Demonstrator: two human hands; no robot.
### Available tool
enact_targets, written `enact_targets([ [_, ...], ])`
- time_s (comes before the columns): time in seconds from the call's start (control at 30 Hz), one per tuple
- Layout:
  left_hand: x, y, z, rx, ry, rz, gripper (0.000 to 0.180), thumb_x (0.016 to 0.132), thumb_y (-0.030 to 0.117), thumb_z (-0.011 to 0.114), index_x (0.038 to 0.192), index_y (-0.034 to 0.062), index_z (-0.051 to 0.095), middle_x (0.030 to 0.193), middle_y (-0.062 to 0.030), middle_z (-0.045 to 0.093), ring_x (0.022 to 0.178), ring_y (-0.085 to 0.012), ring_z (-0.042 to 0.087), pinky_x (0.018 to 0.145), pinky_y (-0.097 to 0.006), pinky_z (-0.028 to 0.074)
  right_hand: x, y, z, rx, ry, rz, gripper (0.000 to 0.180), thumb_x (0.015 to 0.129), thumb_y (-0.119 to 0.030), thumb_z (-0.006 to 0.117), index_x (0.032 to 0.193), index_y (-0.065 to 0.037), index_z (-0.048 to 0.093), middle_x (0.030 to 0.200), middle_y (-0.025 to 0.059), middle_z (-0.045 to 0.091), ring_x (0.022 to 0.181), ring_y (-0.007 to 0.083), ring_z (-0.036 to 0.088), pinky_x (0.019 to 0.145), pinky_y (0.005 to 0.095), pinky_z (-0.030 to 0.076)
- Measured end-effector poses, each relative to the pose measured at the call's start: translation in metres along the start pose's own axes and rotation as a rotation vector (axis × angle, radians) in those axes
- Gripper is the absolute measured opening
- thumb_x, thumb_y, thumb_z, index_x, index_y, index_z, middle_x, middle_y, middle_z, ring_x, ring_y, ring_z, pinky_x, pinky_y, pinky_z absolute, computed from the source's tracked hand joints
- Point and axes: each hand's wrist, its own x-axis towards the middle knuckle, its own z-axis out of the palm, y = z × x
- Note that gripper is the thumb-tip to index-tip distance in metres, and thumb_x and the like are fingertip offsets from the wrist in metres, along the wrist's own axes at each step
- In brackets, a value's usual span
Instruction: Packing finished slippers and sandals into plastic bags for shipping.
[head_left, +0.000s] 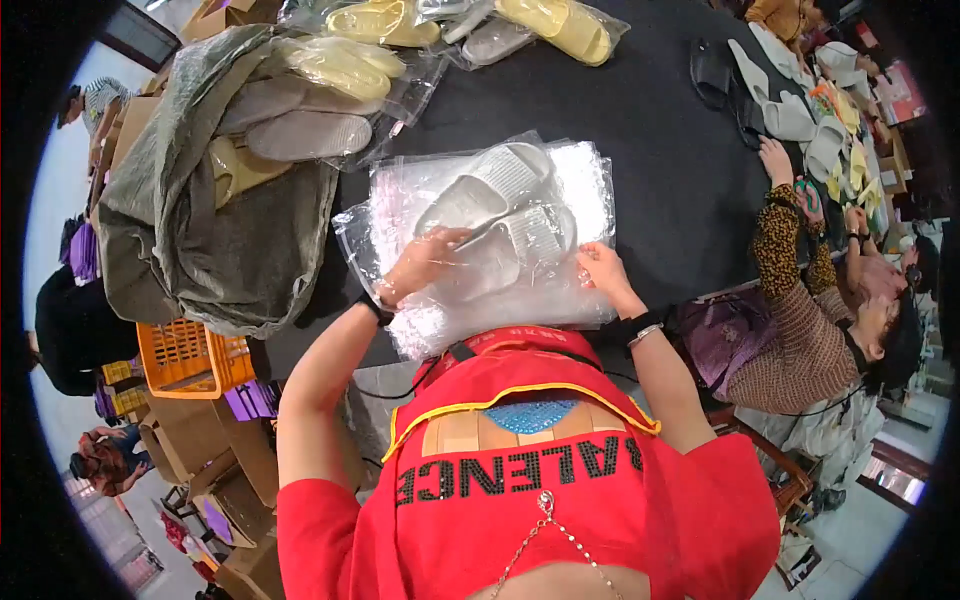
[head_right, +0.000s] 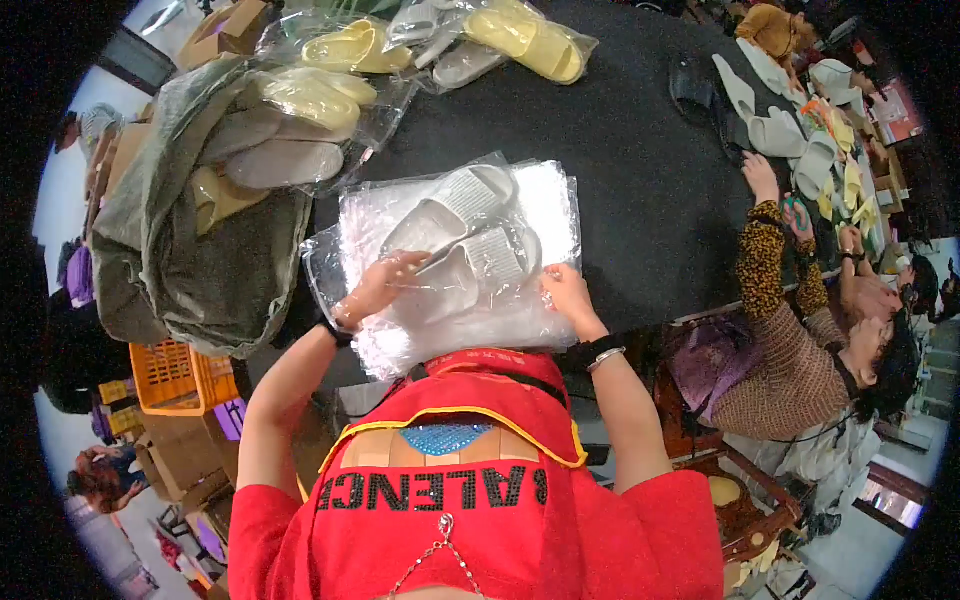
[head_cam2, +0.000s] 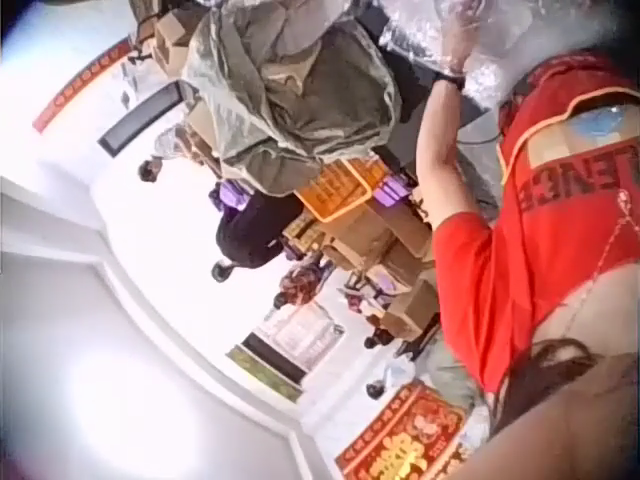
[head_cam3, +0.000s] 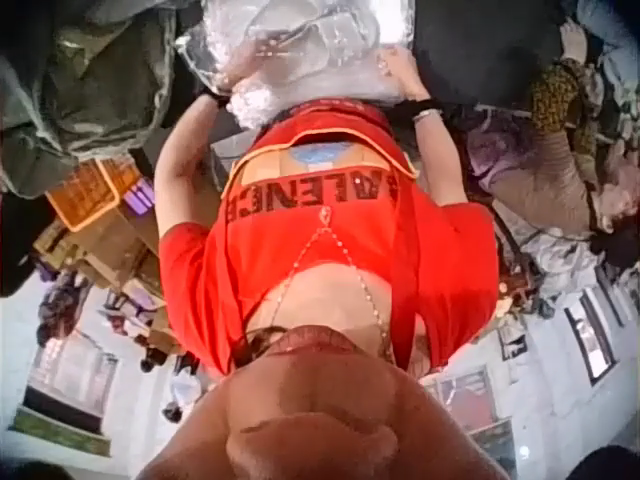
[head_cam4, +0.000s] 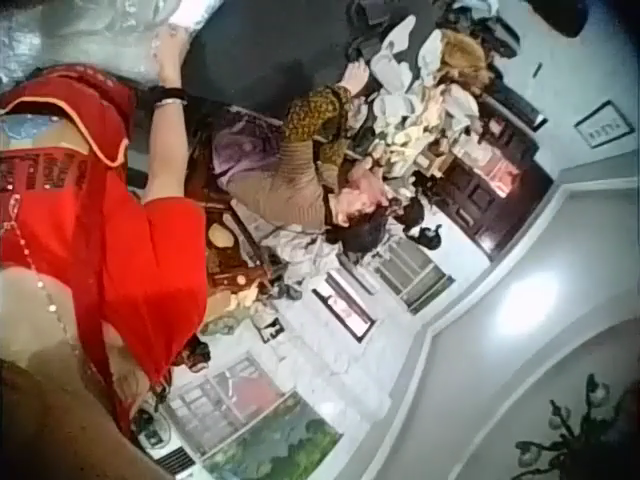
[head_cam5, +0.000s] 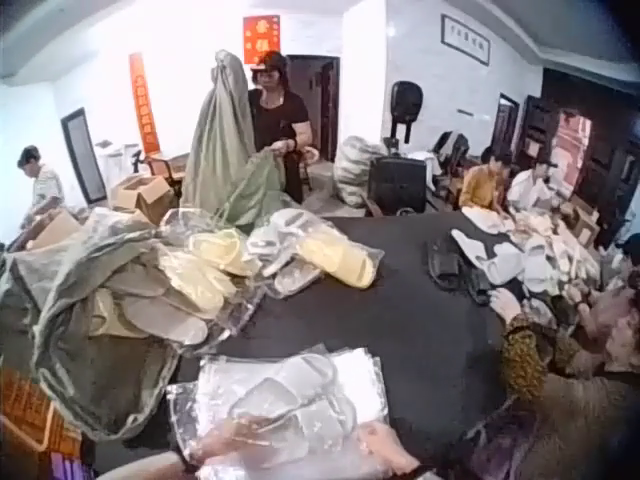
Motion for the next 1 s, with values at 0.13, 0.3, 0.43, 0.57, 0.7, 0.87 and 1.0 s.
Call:
enact_targets([
  [0.13,0.037,-0.006,0.024,0.342,0.019,0.079,0.051,0.075,0.019,0.062,0.124,0.0142,0.046,0.097,-0.0123,0.055,0.089,-0.029,0.056,0.075,-0.038,0.045,-0.004,-0.004,0.001,-0.006,0.011,0.005,0.027,0.082,-0.024,0.055,0.097,-0.002,0.059,0.079,0.0063,0.063,0.063,0.0123,0.058,0.049,0.0269,0.049],
  [0.3,0.06,0.014,0.041,0.489,0.085,0.02,0.039,0.076,0.018,0.057,0.114,0.0131,0.05,0.093,-0.0128,0.057,0.086,-0.0324,0.057,0.072,-0.041,0.046,-0.007,-0.01,0.0,0.0,0.014,0.04,0.028,0.083,-0.026,0.054,0.091,-0.001,0.061,0.076,0.0057,0.062,0.063,0.0121,0.057,0.049,0.0274,0.048],
  [0.43,0.069,0.007,0.048,0.706,0.134,-0.032,0.036,0.073,0.012,0.057,0.109,0.0133,0.051,0.089,-0.0119,0.058,0.082,-0.0325,0.058,0.068,-0.041,0.047,-0.015,-0.023,0.001,0.028,0.057,0.027,0.029,0.084,-0.028,0.052,0.09,0.0,0.061,0.075,0.0048,0.061,0.063,0.0121,0.057,0.05,0.0281,0.048],
  [0.57,0.053,0.005,0.034,0.603,0.235,0.022,0.034,0.072,0.01,0.057,0.105,0.0131,0.053,0.085,-0.011,0.056,0.08,-0.0313,0.057,0.067,-0.04,0.047,-0.021,-0.015,-0.005,0.174,0.078,0.042,0.03,0.085,-0.029,0.051,0.091,-0.001,0.061,0.076,0.0034,0.06,0.065,0.0117,0.057,0.051,0.0286,0.048],
  [0.7,0.037,0.026,0.013,0.635,0.143,0.031,0.036,0.069,0.009,0.057,0.104,0.0128,0.054,0.082,-0.0095,0.052,0.079,-0.0296,0.056,0.068,-0.04,0.046,-0.034,-0.003,-0.014,0.237,0.016,0.093,0.03,0.086,-0.03,0.05,0.093,-0.003,0.06,0.076,0.003,0.059,0.068,0.0117,0.056,0.051,0.0281,0.048],
  [0.87,0.028,-0.001,0.025,0.643,0.059,0.054,0.032,0.069,0.009,0.057,0.1,0.0124,0.055,0.081,-0.0094,0.053,0.079,-0.0297,0.056,0.068,-0.04,0.046,-0.039,0.006,-0.005,0.143,-0.067,0.153,0.031,0.086,-0.032,0.051,0.096,-0.004,0.059,0.076,0.0016,0.059,0.068,0.0133,0.057,0.051,0.0268,0.048],
  [1.0,0.031,-0.004,0.034,0.699,0.036,0.051,0.031,0.069,0.008,0.057,0.099,0.012,0.055,0.079,-0.0092,0.054,0.079,-0.0296,0.056,0.068,-0.04,0.045,-0.034,0.0,0.006,0.157,-0.03,0.115,0.028,0.087,-0.028,0.052,0.091,-0.002,0.059,0.079,0.0032,0.058,0.068,0.0096,0.055,0.052,0.0249,0.048],
])
